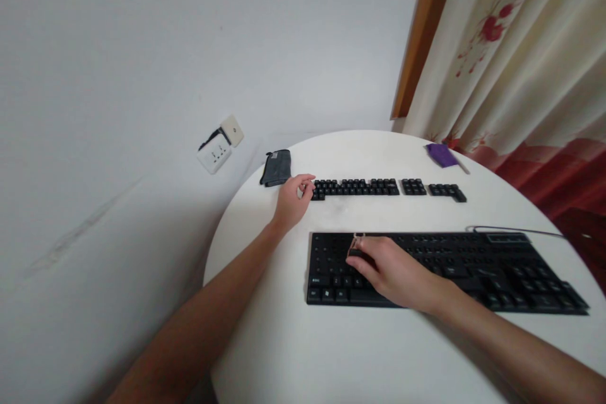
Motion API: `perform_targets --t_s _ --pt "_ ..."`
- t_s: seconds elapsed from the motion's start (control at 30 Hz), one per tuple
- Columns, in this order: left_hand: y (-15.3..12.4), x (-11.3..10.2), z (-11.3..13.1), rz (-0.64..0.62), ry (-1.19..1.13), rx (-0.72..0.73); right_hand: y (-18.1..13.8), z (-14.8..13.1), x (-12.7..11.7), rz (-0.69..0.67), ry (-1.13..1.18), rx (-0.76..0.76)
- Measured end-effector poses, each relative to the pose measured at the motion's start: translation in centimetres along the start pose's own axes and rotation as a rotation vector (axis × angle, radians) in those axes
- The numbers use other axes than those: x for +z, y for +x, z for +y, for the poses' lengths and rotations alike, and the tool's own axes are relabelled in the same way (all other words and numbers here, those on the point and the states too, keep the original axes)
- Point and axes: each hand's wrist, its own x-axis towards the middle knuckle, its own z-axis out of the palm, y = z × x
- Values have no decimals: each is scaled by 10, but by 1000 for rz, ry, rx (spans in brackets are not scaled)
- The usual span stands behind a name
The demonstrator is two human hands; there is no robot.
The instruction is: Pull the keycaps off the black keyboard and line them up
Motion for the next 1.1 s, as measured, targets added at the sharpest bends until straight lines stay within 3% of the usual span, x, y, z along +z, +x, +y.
perform_targets --t_s 0.13,0.23,0.5,0.7,0.8,0.93,1.1 --pt "0 1 -2 -25 -15 -32 -2 0 0 -80 -81 -89" --pt "0 1 -2 -46 -51 -62 0 4 1 -3 -68 -37" --pt "-9 -1 21 -235 -108 55 7 20 9 100 159 105" --pt "-11 -5 35 -391 -163 160 12 33 14 103 507 259" --pt "-11 -7 39 -456 -176 161 15 35 13 234 577 288" --pt "-14 -6 44 -566 -250 164 15 35 12 442 439 270" --pt "-20 -1 54 -644 -340 218 13 35 14 496 335 253"
